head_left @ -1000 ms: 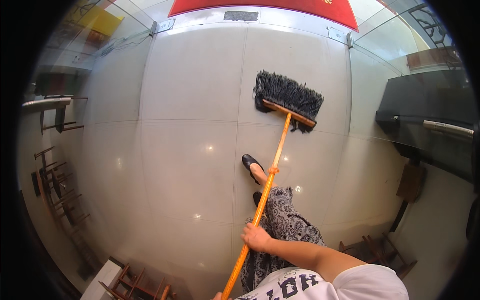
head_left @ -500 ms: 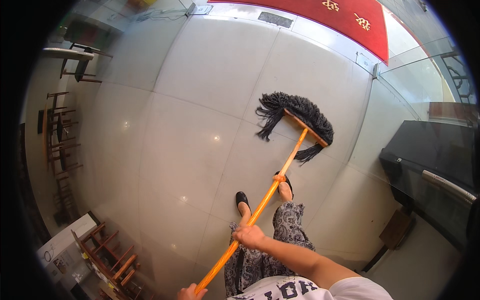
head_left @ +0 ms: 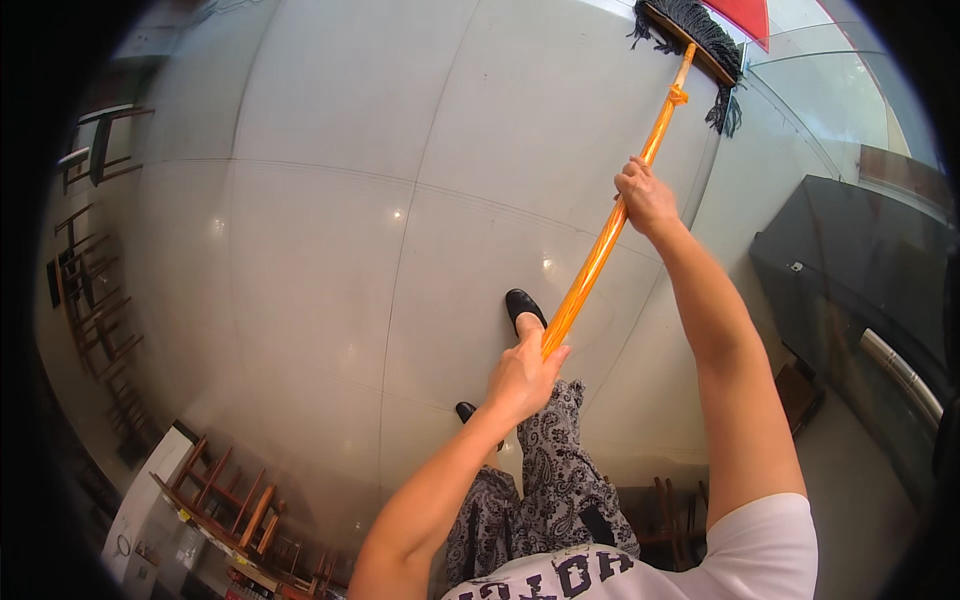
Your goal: The person sweeps a tiled floor with a long-handled broom in a restaurant dining area. They move chairs to access areas underneath and around tables, then sweep the floor systematically.
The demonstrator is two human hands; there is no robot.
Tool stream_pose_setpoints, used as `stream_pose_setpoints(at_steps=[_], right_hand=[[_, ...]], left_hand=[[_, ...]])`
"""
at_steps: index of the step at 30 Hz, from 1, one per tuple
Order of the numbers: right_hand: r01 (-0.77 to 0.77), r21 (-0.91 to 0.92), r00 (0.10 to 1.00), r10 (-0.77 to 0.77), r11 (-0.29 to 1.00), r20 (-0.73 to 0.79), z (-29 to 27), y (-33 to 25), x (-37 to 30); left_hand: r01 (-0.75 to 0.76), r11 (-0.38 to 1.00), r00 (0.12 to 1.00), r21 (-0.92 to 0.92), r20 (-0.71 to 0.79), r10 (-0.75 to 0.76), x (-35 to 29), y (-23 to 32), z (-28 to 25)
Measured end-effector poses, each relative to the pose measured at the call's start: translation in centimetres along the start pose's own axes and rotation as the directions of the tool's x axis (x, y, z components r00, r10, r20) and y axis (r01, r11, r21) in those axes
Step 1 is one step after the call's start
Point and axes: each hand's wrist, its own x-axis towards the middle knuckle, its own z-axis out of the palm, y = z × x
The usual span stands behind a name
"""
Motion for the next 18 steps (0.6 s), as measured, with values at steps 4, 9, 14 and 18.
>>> stream_pose_setpoints(at_steps=[4, 9, 14, 18], right_hand=[[0.086, 0.07, 0.996, -0.086, 0.994, -0.001, 3.6, -7.4, -6.3], [0.398, 0.309, 0.893, -0.442, 0.864, 0.088, 2.3, -24.8, -19.6], [0.49, 0.723, 0.503, -0.836, 0.486, 0.221, -3.9, -37.5, -35.8], [0.534, 0.816, 0.071, -0.974, 0.22, 0.215, -5.1, -40.2, -40.2]], left_hand=[[0.151, 0.981, 0.987, 0.12, 0.032, -0.156, -7.3, -6.2, -0.2], [0.494, 0.826, 0.867, 0.27, -0.219, -0.447, -27.6, -15.6, -1.6], [0.8, 0.58, 0.6, 0.155, -0.198, -0.775, -51.2, -15.7, -0.5], [0.929, 0.37, 0.366, -0.024, -0.088, -0.926, -59.2, -13.1, 3.7]])
